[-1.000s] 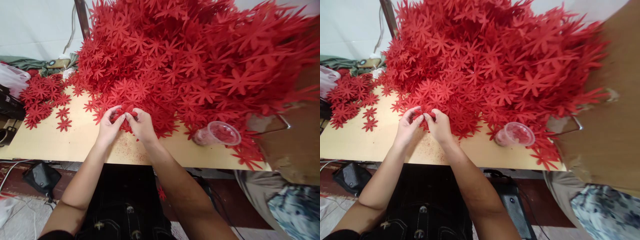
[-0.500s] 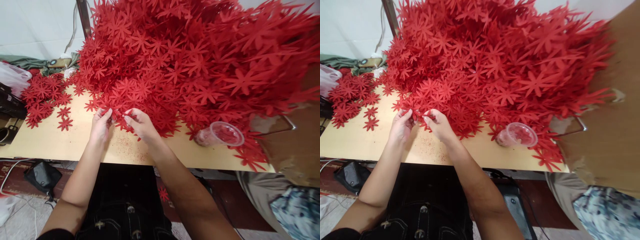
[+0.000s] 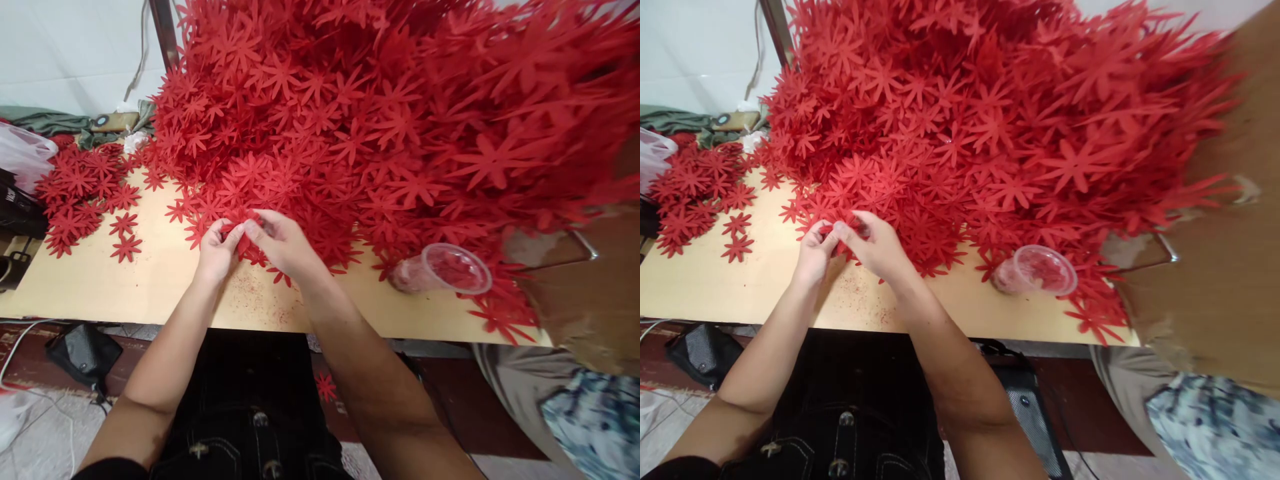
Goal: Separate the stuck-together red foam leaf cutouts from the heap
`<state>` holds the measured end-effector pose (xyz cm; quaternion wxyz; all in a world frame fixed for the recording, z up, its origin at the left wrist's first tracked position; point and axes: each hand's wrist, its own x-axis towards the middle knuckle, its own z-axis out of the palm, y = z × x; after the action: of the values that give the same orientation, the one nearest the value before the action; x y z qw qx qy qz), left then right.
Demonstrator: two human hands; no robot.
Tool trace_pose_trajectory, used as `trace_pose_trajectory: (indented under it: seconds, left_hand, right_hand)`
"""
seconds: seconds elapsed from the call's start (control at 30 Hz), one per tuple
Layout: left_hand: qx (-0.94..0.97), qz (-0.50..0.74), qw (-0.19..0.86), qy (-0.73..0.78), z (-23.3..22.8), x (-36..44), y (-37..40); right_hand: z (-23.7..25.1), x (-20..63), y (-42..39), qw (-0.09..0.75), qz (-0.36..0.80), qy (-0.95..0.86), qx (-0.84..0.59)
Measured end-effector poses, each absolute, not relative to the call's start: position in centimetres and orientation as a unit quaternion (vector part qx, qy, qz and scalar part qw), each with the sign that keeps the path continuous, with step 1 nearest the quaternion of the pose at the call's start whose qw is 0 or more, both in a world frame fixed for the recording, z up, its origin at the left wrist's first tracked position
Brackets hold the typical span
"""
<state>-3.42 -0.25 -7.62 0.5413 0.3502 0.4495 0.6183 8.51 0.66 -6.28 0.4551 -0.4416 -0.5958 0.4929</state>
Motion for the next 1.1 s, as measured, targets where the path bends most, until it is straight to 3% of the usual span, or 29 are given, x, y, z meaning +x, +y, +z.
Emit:
trace_pose_trajectory:
  seconds: [0.2,0.73,1.1]
  left_hand:
    - [0.363,0.613,0.538,0.451,-8.0,-3.7,-0.7]
    - [0.372,0.618,0.557,0.411,-8.0,-3.8,-0.9]
    - [0.331,0.645,0.547,0.418,-8.6,-4.3,-0.3]
  right_hand:
    - [-7.2,7.3,1.4,0.439,0.642,-0.520,-0.353]
    - [-7.6,7.7,2.0,0.517,0.454,-0.569,-0.451]
    - [-9.3,7.5,2.0,0.485,0.597,-0.547,-0.330]
